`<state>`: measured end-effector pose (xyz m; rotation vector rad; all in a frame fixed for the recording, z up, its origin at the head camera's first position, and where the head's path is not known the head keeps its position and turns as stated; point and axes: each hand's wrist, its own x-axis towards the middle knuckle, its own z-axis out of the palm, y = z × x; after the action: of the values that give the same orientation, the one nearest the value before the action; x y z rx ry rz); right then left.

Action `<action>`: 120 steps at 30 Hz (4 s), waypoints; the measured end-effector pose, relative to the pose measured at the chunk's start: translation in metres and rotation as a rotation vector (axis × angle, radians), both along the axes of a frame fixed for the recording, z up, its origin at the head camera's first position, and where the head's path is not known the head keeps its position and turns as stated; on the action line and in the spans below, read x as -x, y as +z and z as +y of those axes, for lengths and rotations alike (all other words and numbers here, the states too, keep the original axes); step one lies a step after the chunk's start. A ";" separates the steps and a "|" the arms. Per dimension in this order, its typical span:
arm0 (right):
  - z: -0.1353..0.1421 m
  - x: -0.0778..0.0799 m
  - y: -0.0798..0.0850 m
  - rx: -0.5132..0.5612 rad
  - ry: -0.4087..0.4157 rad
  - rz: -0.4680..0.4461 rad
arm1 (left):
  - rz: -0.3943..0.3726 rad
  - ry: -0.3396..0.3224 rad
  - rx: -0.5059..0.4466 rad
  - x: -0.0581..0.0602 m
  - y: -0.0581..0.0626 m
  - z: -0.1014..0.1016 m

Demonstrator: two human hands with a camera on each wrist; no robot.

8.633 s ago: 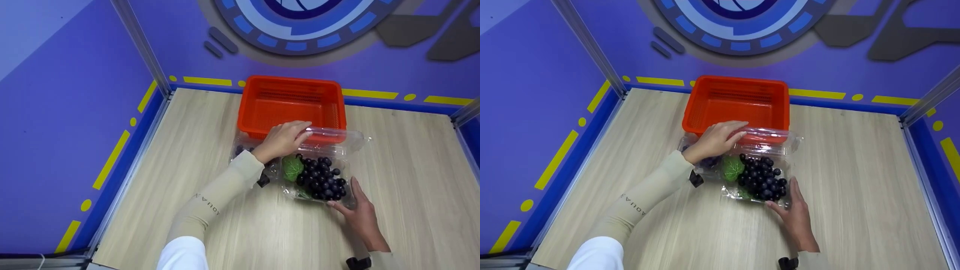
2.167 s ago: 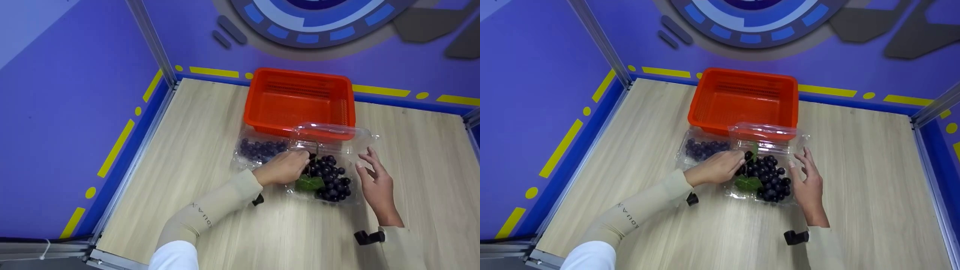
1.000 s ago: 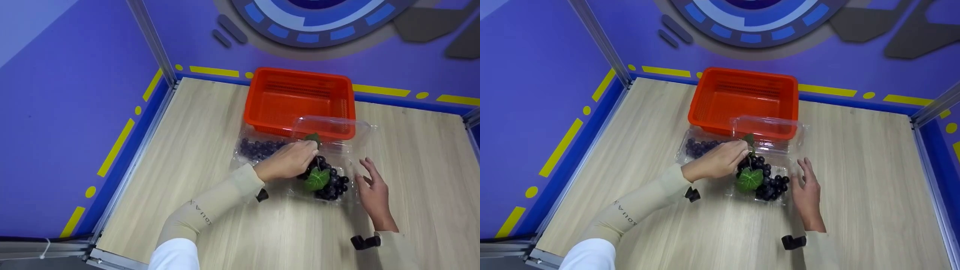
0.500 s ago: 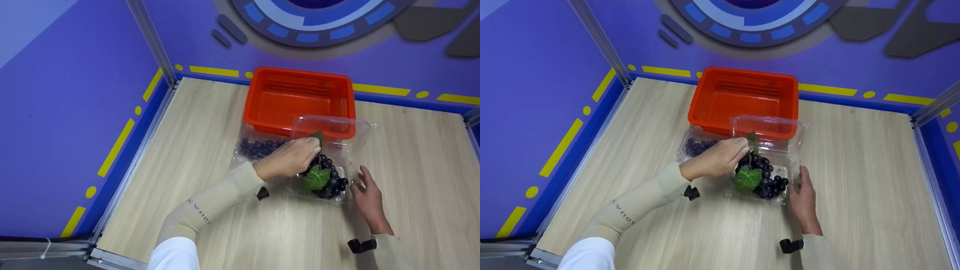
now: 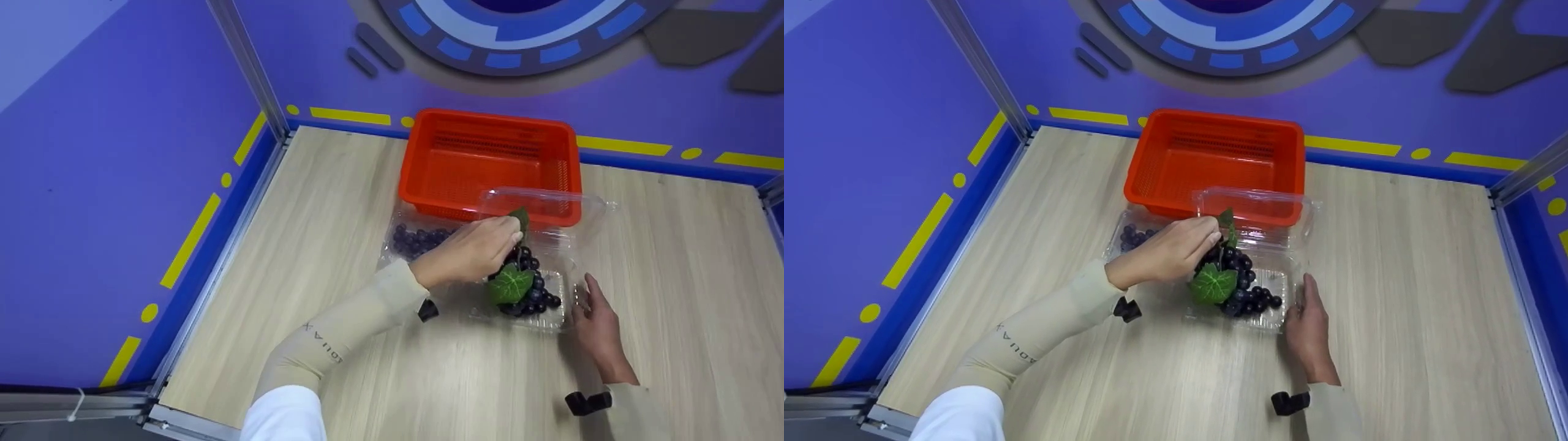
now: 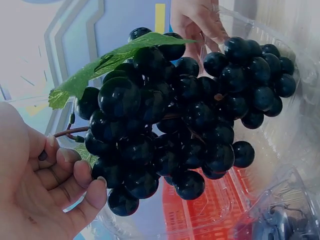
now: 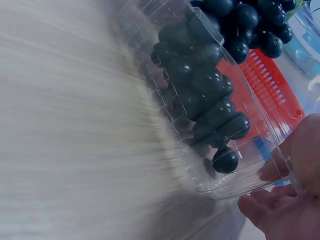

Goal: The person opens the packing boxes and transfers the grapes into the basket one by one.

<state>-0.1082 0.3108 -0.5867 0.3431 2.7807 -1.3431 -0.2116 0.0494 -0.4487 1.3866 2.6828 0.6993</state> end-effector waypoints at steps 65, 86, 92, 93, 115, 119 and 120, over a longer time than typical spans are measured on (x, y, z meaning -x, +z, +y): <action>0.002 -0.007 -0.003 0.055 -0.069 -0.047 | 0.059 0.153 -0.301 0.032 0.067 -0.045; 0.003 -0.007 -0.004 0.066 -0.056 -0.026 | 0.110 0.181 -0.292 0.043 0.098 -0.054; 0.003 -0.006 -0.003 0.063 -0.057 -0.036 | 0.124 0.178 -0.252 0.047 0.106 -0.054; 0.003 -0.006 -0.002 0.061 -0.057 -0.036 | 0.130 0.179 -0.248 0.048 0.107 -0.054; 0.002 -0.006 -0.002 0.058 -0.056 -0.056 | 0.161 0.223 -0.201 0.068 0.137 -0.053; 0.002 -0.007 -0.003 0.074 -0.056 -0.056 | 0.159 0.237 -0.181 0.074 0.145 -0.051; 0.002 -0.007 -0.003 0.074 -0.055 -0.056 | 0.162 0.239 -0.179 0.076 0.147 -0.050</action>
<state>-0.1012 0.3128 -0.5894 0.4504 2.6873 -1.4203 -0.2874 -0.0010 -0.3020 1.2163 3.0144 0.9037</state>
